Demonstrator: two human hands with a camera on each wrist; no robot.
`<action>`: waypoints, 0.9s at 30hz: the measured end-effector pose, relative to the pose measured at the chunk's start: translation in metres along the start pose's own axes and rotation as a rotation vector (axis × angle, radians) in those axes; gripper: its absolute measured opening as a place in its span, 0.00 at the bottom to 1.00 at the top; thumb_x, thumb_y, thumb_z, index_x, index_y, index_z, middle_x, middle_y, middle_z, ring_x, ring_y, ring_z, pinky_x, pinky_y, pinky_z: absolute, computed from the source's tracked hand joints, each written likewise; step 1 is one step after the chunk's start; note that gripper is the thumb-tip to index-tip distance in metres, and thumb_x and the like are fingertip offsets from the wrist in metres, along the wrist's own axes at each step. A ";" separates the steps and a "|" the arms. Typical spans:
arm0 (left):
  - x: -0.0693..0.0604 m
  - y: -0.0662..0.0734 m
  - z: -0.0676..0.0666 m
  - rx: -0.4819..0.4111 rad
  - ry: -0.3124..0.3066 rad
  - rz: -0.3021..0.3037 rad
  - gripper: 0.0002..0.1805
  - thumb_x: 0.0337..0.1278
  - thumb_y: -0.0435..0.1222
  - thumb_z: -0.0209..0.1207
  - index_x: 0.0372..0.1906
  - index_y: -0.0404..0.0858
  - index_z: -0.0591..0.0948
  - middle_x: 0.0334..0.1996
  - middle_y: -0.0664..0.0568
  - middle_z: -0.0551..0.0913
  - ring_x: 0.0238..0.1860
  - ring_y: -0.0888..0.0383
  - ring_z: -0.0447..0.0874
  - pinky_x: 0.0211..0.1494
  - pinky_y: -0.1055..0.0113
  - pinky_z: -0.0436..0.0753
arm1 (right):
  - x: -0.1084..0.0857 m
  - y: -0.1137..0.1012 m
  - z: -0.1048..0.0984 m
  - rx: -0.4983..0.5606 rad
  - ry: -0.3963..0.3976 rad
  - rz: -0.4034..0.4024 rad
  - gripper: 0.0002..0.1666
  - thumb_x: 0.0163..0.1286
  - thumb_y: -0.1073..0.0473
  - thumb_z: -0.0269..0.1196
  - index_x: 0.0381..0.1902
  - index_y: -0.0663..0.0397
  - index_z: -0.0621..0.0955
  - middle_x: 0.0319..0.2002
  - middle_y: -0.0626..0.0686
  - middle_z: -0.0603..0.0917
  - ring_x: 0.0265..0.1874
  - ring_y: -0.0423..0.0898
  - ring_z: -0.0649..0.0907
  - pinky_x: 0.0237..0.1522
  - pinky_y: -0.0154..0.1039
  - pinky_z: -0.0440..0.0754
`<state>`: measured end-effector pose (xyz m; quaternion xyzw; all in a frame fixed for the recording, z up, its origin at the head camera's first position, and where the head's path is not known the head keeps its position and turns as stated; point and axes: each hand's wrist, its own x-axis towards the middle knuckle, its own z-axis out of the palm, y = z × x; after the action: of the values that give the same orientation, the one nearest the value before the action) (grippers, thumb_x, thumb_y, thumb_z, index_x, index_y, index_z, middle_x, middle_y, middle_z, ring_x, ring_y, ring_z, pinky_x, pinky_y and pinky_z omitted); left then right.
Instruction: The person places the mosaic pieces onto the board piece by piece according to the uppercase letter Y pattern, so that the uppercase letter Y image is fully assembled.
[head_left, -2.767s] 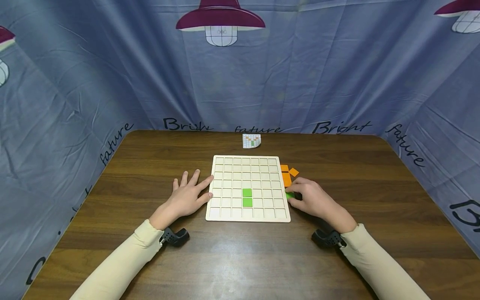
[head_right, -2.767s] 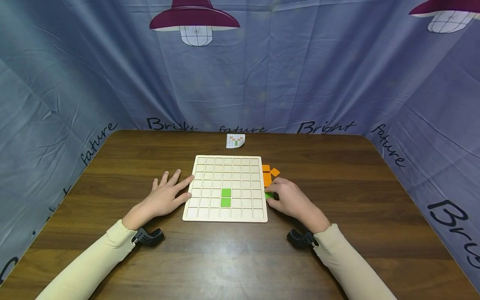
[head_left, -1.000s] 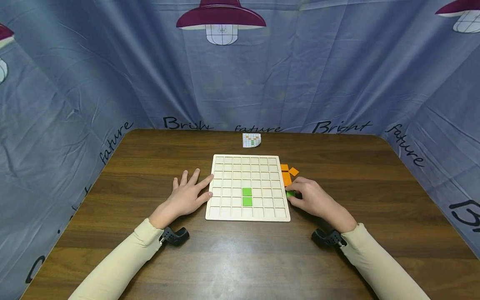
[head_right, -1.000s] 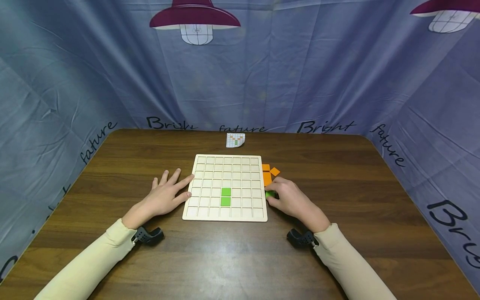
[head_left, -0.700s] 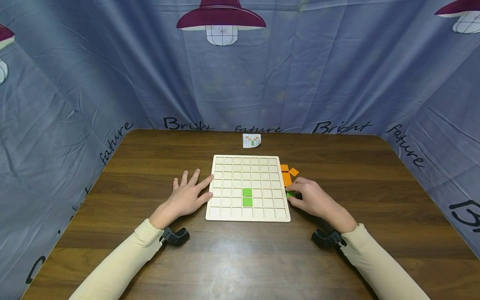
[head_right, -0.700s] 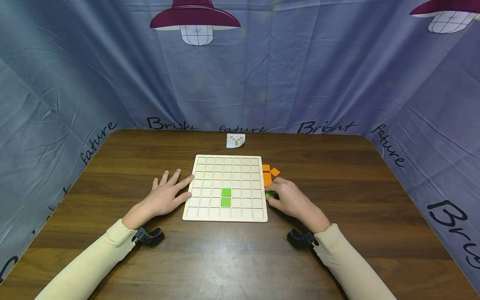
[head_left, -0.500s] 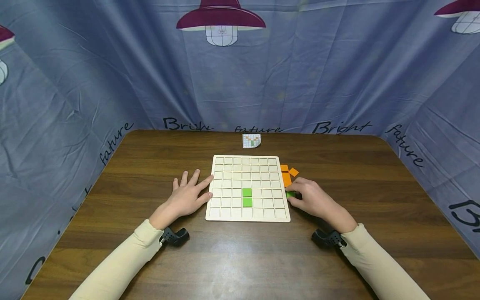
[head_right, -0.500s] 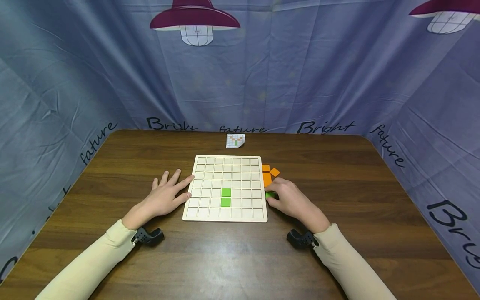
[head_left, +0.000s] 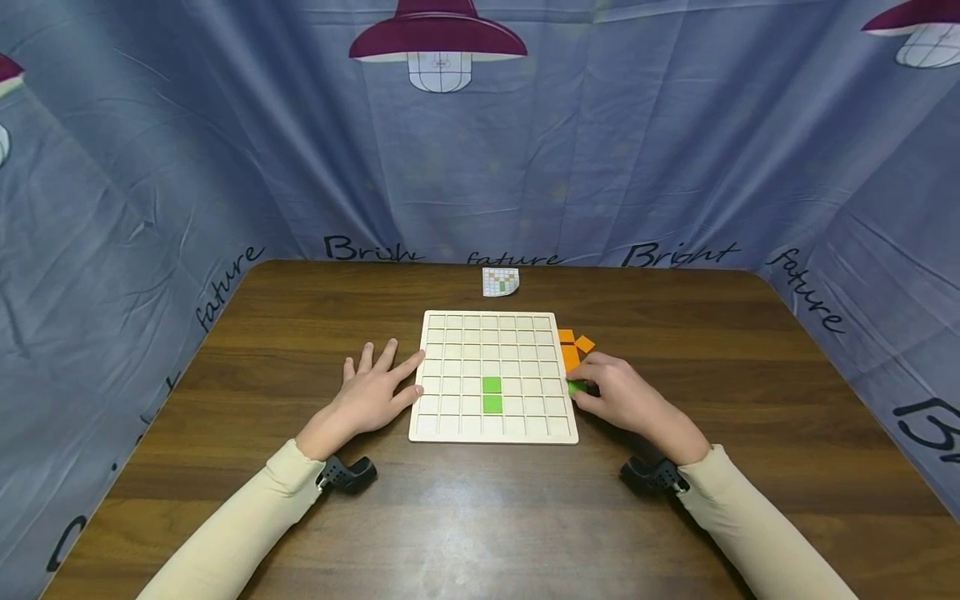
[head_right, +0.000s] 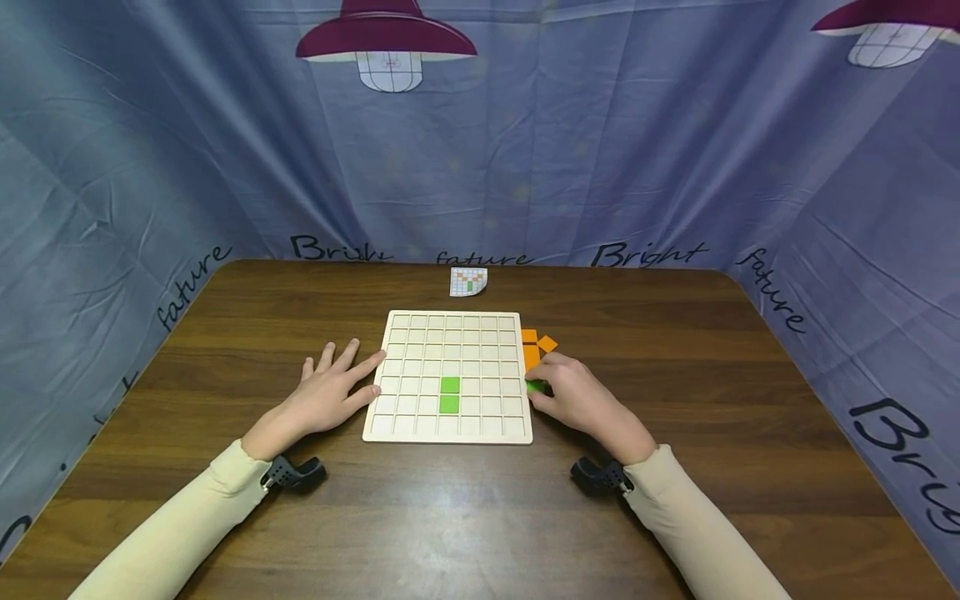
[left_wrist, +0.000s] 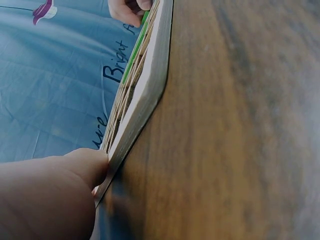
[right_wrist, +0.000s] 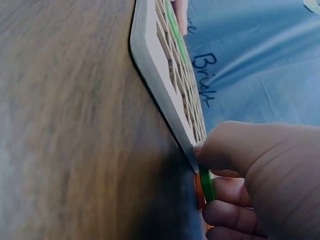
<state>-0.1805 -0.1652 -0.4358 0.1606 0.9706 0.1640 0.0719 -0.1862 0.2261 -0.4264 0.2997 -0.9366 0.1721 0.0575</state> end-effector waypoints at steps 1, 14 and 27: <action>0.000 0.000 0.000 -0.002 0.000 -0.002 0.33 0.76 0.55 0.48 0.80 0.53 0.61 0.81 0.31 0.51 0.78 0.20 0.42 0.70 0.19 0.47 | 0.001 -0.001 0.001 0.000 -0.001 -0.005 0.11 0.62 0.64 0.73 0.43 0.60 0.90 0.39 0.53 0.86 0.33 0.43 0.81 0.36 0.38 0.83; 0.000 -0.004 0.004 0.010 0.001 -0.007 0.33 0.76 0.55 0.48 0.80 0.54 0.61 0.81 0.32 0.52 0.78 0.20 0.43 0.71 0.19 0.47 | 0.029 -0.017 0.006 0.040 -0.001 -0.063 0.11 0.62 0.64 0.71 0.43 0.60 0.89 0.39 0.54 0.86 0.34 0.43 0.81 0.37 0.39 0.82; 0.001 -0.001 0.003 0.009 0.012 0.006 0.33 0.76 0.55 0.49 0.80 0.54 0.62 0.81 0.32 0.52 0.78 0.21 0.44 0.70 0.19 0.48 | 0.063 -0.042 0.021 0.081 -0.021 -0.112 0.12 0.66 0.63 0.70 0.46 0.58 0.89 0.38 0.53 0.85 0.29 0.41 0.77 0.33 0.33 0.77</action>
<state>-0.1809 -0.1655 -0.4389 0.1626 0.9713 0.1609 0.0648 -0.2133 0.1521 -0.4203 0.3553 -0.9113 0.2031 0.0453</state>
